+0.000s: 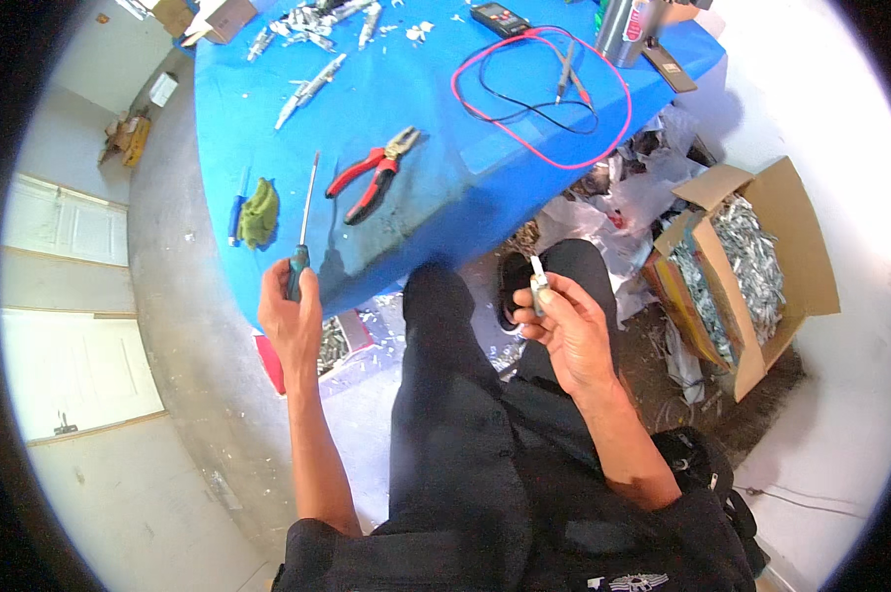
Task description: The person uses a screwdriver and pliers to manipulate metal components, uses multimeter probes to test a part, wipes a cylinder with a cloth, and performs adjustments to the component's internal parts.
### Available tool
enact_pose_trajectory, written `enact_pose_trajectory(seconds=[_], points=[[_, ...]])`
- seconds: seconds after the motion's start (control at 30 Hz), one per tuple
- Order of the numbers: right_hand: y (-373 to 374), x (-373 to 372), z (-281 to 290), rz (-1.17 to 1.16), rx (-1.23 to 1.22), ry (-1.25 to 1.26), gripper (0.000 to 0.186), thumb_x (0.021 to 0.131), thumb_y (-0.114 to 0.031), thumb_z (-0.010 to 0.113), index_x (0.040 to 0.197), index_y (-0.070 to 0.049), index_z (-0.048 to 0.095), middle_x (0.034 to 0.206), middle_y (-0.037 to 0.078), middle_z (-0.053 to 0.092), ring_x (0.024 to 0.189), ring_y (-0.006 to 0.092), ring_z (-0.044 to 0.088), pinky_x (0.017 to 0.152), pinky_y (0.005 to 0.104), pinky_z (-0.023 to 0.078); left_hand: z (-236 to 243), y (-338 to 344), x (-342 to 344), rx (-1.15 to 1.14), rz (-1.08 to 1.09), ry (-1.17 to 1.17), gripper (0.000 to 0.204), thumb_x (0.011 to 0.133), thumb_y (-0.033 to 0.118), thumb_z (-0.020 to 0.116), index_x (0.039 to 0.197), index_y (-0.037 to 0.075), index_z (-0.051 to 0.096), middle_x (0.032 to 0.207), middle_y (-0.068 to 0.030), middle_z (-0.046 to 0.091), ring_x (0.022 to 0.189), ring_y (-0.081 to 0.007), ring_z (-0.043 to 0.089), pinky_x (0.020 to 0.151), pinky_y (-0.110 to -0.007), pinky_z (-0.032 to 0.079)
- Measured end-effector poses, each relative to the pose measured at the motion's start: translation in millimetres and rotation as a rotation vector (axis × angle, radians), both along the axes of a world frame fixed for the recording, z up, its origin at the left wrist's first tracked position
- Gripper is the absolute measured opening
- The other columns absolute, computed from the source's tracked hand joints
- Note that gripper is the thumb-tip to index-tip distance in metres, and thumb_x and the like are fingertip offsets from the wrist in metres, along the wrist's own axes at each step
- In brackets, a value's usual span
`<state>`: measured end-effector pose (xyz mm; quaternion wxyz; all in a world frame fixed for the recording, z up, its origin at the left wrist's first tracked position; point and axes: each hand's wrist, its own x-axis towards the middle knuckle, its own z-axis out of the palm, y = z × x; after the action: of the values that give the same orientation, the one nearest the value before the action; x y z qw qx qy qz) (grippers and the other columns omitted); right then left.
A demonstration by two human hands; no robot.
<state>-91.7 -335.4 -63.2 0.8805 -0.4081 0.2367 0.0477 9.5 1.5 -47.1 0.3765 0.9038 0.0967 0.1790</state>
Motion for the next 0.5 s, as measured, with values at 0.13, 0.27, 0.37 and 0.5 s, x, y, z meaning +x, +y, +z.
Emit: enact_pose_trajectory(seconds=[0.13, 0.27, 0.37, 0.5], points=[[-2, -3, -1, -0.013, 0.000, -0.008, 0.026, 0.105, -0.015, 0.063, 0.128, -0.003, 0.063, 0.111, 0.013, 0.076, 0.093, 0.0185, 0.074, 0.075, 0.0301, 0.059, -14, 31, 35, 0.321, 0.031, -0.087, 0.035, 0.094, 0.017, 0.074, 0.122, -0.002, 0.068, 0.108, -0.0168, 0.074, 0.098, -0.0265, 0.072, 0.088, -0.038, 0.055], [-9, -4, -3, -0.046, -0.014, 0.008, 0.025, 0.105, -0.016, 0.063, 0.127, -0.003, 0.063, 0.112, 0.013, 0.076, 0.094, 0.0182, 0.074, 0.077, 0.0301, 0.059, -7, 21, 44, 0.561, 0.014, -0.151, 0.035, 0.091, 0.018, 0.076, 0.122, 0.001, 0.069, 0.112, -0.0177, 0.073, 0.107, -0.0345, 0.069, 0.095, -0.044, 0.053], [-10, -3, -4, -0.047, -0.024, 0.025, 0.025, 0.105, -0.016, 0.063, 0.127, -0.004, 0.064, 0.113, 0.012, 0.076, 0.094, 0.0181, 0.074, 0.077, 0.0304, 0.059, 6, -5, 47, 0.580, -0.107, -0.210, 0.032, 0.091, 0.017, 0.076, 0.118, 0.002, 0.070, 0.115, -0.0157, 0.071, 0.112, -0.0353, 0.065, 0.097, -0.045, 0.052], [-8, -2, -6, -0.015, -0.026, 0.018, 0.027, 0.105, -0.016, 0.064, 0.129, -0.004, 0.063, 0.115, 0.012, 0.076, 0.096, 0.0189, 0.073, 0.079, 0.0318, 0.059, 15, -60, 60, 0.478, -0.291, -0.178, 0.028, 0.089, 0.019, 0.078, 0.112, 0.004, 0.073, 0.115, -0.0157, 0.070, 0.111, -0.0364, 0.064, 0.095, -0.045, 0.052]])
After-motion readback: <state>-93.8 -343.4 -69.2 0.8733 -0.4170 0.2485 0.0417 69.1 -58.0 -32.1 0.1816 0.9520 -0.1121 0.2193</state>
